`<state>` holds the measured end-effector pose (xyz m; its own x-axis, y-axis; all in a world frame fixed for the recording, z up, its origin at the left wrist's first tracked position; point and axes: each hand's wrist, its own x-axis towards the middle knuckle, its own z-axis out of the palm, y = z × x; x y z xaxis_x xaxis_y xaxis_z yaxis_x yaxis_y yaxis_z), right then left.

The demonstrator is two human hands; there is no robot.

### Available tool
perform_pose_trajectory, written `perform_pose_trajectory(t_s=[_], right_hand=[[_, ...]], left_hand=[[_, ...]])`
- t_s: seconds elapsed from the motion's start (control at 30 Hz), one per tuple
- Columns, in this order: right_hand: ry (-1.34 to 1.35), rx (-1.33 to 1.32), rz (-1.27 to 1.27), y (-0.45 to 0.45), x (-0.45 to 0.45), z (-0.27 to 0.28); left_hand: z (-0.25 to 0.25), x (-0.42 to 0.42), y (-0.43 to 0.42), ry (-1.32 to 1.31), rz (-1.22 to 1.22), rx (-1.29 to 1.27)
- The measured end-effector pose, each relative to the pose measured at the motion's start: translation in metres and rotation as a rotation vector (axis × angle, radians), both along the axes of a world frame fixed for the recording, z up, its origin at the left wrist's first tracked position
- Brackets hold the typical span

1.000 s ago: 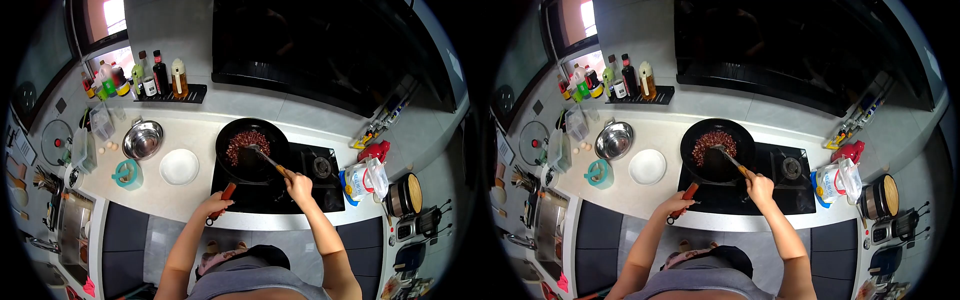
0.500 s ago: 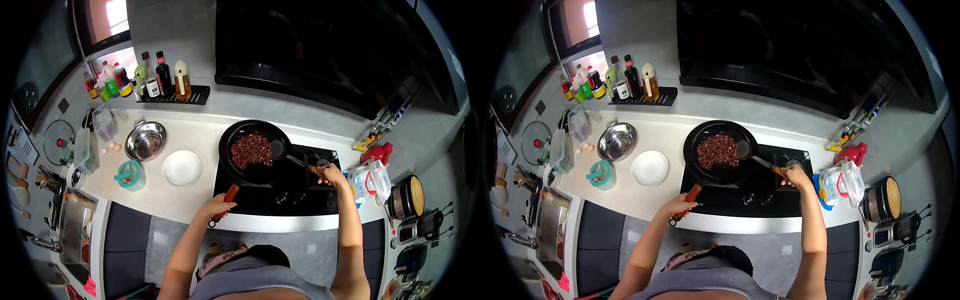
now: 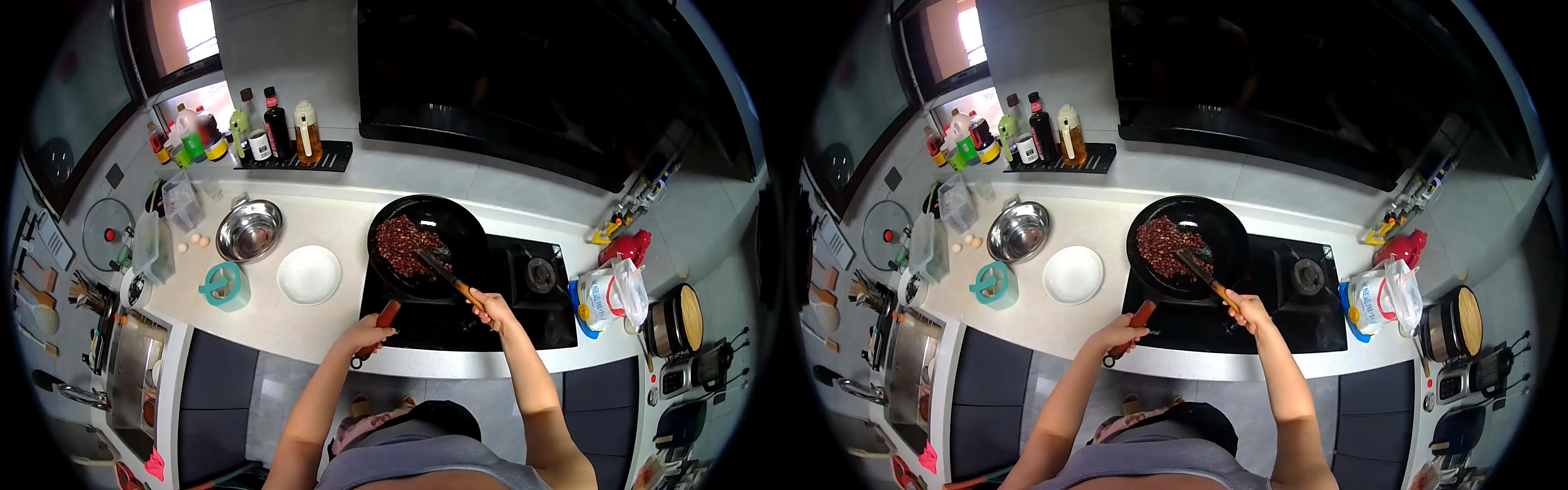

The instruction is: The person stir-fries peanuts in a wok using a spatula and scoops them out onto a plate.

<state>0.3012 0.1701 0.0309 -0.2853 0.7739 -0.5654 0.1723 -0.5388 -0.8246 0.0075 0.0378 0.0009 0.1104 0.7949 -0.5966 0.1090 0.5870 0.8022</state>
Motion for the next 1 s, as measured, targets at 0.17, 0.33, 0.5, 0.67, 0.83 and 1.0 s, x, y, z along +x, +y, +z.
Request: perform_pose_trajectory(t_s=[0.17, 0.33, 0.5, 0.67, 0.83, 1.0], right_hand=[[-0.072, 0.191, -0.045, -0.016, 0.021, 0.006], [-0.121, 0.295, -0.085, -0.024, 0.04, 0.032], [-0.283, 0.489, -0.135, -0.023, 0.057, 0.052], [-0.779, 0.744, -0.05, -0.009, 0.077, 0.069], [-0.799, 0.373, 0.235, 0.007, 0.079, 0.127], [-0.479, -0.078, 0.391, 0.031, 0.075, 0.096]], left_hand=[[0.001, 0.0, 0.001, 0.012, -0.005, 0.015], [0.0, 0.001, 0.001, 0.023, -0.01, 0.012], [0.001, 0.001, 0.002, 0.025, -0.007, 0.005], [0.001, 0.001, 0.002, 0.014, -0.022, 0.002], [0.0, 0.001, 0.002, 0.039, -0.008, -0.004], [-0.01, -0.002, 0.004, -0.001, -0.033, -0.001]])
